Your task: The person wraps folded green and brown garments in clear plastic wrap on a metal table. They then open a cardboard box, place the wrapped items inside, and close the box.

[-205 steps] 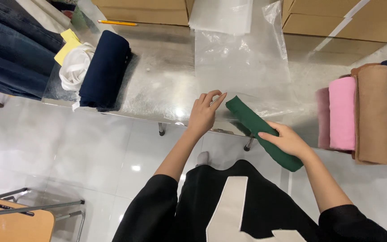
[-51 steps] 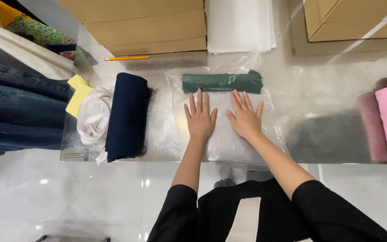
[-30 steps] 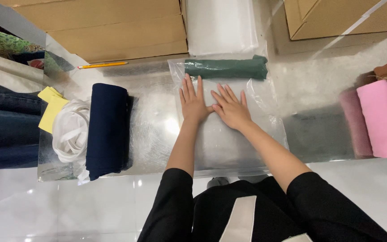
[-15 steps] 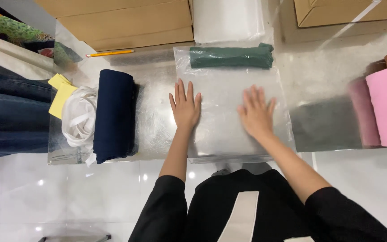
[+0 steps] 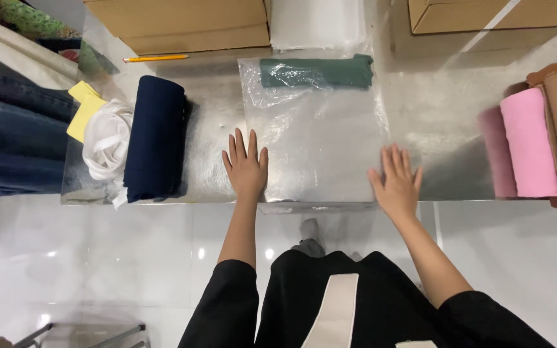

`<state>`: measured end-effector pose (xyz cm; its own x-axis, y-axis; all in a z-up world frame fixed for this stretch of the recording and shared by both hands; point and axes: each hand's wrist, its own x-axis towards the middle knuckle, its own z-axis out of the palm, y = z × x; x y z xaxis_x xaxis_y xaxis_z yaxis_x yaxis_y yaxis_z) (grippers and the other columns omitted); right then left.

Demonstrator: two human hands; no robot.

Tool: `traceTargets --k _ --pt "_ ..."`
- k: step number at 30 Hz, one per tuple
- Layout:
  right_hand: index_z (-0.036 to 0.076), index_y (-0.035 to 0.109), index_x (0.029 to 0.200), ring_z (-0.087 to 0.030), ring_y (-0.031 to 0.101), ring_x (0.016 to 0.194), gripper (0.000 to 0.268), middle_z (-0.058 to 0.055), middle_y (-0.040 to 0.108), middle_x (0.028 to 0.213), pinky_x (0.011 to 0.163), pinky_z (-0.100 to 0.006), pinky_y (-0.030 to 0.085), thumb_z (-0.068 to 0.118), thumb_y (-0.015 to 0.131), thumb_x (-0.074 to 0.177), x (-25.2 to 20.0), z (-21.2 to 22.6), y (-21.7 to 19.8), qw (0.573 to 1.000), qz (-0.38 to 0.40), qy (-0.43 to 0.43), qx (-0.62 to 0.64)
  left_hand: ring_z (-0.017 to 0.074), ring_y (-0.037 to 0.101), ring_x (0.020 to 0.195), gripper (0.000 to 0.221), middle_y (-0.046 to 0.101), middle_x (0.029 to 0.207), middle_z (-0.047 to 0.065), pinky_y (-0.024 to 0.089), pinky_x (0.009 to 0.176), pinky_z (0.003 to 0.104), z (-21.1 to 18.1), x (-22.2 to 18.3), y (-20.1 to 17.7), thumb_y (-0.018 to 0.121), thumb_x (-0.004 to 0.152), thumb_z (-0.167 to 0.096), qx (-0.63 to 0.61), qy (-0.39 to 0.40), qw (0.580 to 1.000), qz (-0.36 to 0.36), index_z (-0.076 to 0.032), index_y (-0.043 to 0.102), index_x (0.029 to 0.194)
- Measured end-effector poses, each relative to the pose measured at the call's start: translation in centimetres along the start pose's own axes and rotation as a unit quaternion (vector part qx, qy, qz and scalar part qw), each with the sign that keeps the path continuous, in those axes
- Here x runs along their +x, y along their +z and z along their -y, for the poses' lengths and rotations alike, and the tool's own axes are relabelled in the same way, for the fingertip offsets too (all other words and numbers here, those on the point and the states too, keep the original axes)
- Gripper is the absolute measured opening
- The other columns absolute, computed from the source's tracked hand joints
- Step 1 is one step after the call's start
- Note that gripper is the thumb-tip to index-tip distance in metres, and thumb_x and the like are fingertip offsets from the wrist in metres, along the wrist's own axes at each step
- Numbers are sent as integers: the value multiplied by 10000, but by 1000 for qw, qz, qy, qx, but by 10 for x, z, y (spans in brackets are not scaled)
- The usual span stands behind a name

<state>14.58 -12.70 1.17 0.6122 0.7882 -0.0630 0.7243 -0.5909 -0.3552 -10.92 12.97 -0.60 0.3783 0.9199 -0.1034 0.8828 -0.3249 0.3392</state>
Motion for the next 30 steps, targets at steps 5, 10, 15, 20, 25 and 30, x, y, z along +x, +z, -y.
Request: traceTargets --k 5,10,15,20,25,30 --pt "136 393 1641 -371 132 1650 681 -152 191 1802 1271 -689 21 464 568 1070 -27 -44 -4 993 -6 34 112 300 141 1642 588 217 1775 36 83 1294 616 -5 -64 29 488 1084 -550 -7 -91 987 -134 -353 396 1630" --pt "110 605 1351 -380 126 1659 555 -105 237 1799 1263 -725 -3 376 821 914 -28 -50 10 974 -42 76 208 352 174 1623 817 149 1740 143 185 1285 595 -2 -115 60 726 985 -550 -119 -206 934 -268 -234 360 1644" --pt "130 725 1168 -342 303 1610 308 -39 458 1646 1280 -669 127 324 827 952 -31 -72 15 976 -48 55 206 192 585 1289 891 629 1229 -64 362 1133 501 6 -130 83 855 912 -514 -293 -275 885 -235 -242 358 1600" --pt "140 765 1269 -284 734 993 328 -117 763 1112 843 -408 555 258 857 977 -68 -76 -19 954 -12 105 282 219 726 910 741 665 870 -28 531 898 439 11 -152 63 864 946 -391 -351 -223 888 -195 -167 413 1490" --pt "133 765 1210 -143 734 811 253 -82 792 988 661 -237 564 210 834 979 -96 -107 3 889 37 175 423 196 758 708 457 764 947 51 634 643 363 40 -184 66 872 912 -530 -422 -254 869 -50 -132 751 1102" --pt "-7 689 1252 -196 747 726 327 -187 748 991 630 -227 617 195 797 1018 -118 -115 11 799 34 250 546 238 773 850 274 754 962 113 704 717 351 32 -229 56 854 942 -284 -552 -311 774 12 -63 785 1089"
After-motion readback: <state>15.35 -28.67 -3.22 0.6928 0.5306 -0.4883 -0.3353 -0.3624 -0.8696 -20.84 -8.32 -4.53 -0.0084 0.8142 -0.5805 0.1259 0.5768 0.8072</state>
